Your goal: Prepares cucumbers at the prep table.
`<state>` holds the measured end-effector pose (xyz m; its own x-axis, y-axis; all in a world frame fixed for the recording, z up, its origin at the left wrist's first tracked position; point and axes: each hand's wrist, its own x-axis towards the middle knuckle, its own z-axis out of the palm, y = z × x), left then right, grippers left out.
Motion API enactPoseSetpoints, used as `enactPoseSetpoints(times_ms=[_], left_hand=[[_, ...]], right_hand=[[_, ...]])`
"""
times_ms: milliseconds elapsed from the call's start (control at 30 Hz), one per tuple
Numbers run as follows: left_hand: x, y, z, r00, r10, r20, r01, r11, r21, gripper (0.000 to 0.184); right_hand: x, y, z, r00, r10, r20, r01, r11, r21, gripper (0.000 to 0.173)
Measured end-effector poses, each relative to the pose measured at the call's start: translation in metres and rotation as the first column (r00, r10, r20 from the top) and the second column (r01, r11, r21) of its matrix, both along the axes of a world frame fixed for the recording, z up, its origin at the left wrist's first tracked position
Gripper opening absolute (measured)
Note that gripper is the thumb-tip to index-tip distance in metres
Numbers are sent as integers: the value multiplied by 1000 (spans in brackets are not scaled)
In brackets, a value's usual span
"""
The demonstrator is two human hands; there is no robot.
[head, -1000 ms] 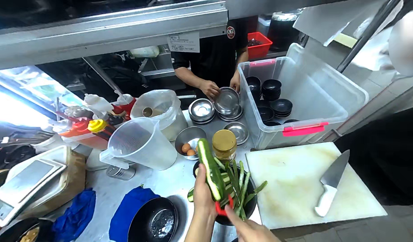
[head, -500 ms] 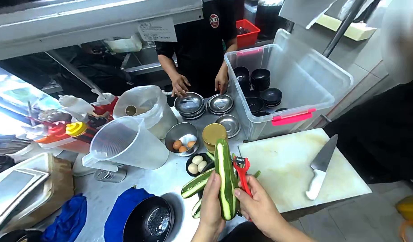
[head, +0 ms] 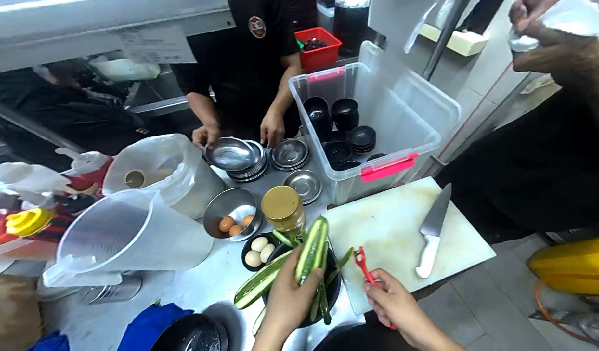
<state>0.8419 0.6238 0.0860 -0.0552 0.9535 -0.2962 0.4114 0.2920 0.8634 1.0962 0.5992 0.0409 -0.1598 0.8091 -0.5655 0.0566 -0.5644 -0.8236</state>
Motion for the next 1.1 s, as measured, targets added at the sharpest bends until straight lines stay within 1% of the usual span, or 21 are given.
enactPoseSetpoints(times_ms=[33, 100, 167, 200, 267, 333, 400, 467, 500, 567, 600, 667, 700, 733, 767, 800, 833, 967, 1033, 1100], left_hand=[[15, 12, -3, 989, -119, -83, 117, 993, -26, 67], [54, 41, -11, 917, -316, -244, 306, 949, -82, 66], [95, 74, -25, 819, -436, -374, 415, 899, -140, 62], [112, 90, -33, 776, -465, -427, 447, 882, -148, 60], [138, 119, -51, 718, -476, -508, 483, 866, -129, 58], [151, 142, -69, 688, -459, -562, 496, 863, -97, 56], [153, 152, -77, 680, -448, -581, 495, 864, -86, 55], [141, 145, -71, 701, -429, -570, 486, 872, -59, 55], [128, 135, -64, 722, -399, -566, 465, 885, -31, 54], [88, 103, -45, 738, -288, -610, 384, 923, 28, 49], [62, 84, -37, 715, -221, -663, 327, 944, 39, 47], [6, 48, -31, 623, -117, -773, 213, 977, 24, 48], [-18, 35, -29, 585, -137, -799, 155, 986, -56, 51], [-37, 26, -23, 564, -220, -796, 91, 975, -205, 58], [-49, 22, -19, 560, -309, -769, 44, 938, -345, 65], [-59, 22, -19, 570, -367, -735, 31, 904, -427, 70], [-66, 22, -21, 582, -386, -715, 39, 892, -450, 72], [-84, 21, -35, 628, -359, -690, 100, 917, -387, 60], [-90, 13, -24, 651, -328, -685, 109, 933, -343, 56], [-96, 1, -3, 665, -277, -694, 126, 957, -262, 52]], right_hand=[[15, -2, -5, 998, -66, 19, 65, 998, 11, 27], [43, -8, -13, 980, -189, 60, 187, 982, 34, 25], [63, -14, -16, 953, -290, 82, 287, 957, 52, 23], [71, -17, -16, 941, -329, 85, 325, 944, 58, 21], [83, -21, -12, 923, -374, 86, 368, 926, 85, 20], [91, -25, -10, 915, -395, 89, 383, 916, 120, 19], [96, -28, -8, 908, -406, 103, 389, 909, 152, 19], [98, -32, -9, 905, -411, 106, 390, 904, 177, 18], [100, -35, -10, 906, -409, 108, 386, 904, 186, 18], [105, -39, -15, 908, -401, 122, 372, 905, 206, 18], [108, -40, -17, 910, -395, 129, 363, 907, 216, 18], [111, -39, -21, 913, -380, 147, 345, 913, 216, 19], [111, -36, -22, 913, -377, 155, 342, 916, 211, 19], [110, -32, -23, 915, -371, 162, 337, 919, 204, 19], [108, -25, -23, 919, -357, 165, 323, 925, 202, 20], [105, -18, -23, 927, -337, 167, 302, 931, 205, 20], [102, -11, -24, 936, -309, 170, 271, 938, 215, 21], [89, 19, -30, 957, -222, 184, 160, 940, 302, 25], [86, 29, -33, 958, -220, 186, 151, 932, 328, 26], [86, 32, -34, 955, -234, 180, 164, 927, 339, 26]])
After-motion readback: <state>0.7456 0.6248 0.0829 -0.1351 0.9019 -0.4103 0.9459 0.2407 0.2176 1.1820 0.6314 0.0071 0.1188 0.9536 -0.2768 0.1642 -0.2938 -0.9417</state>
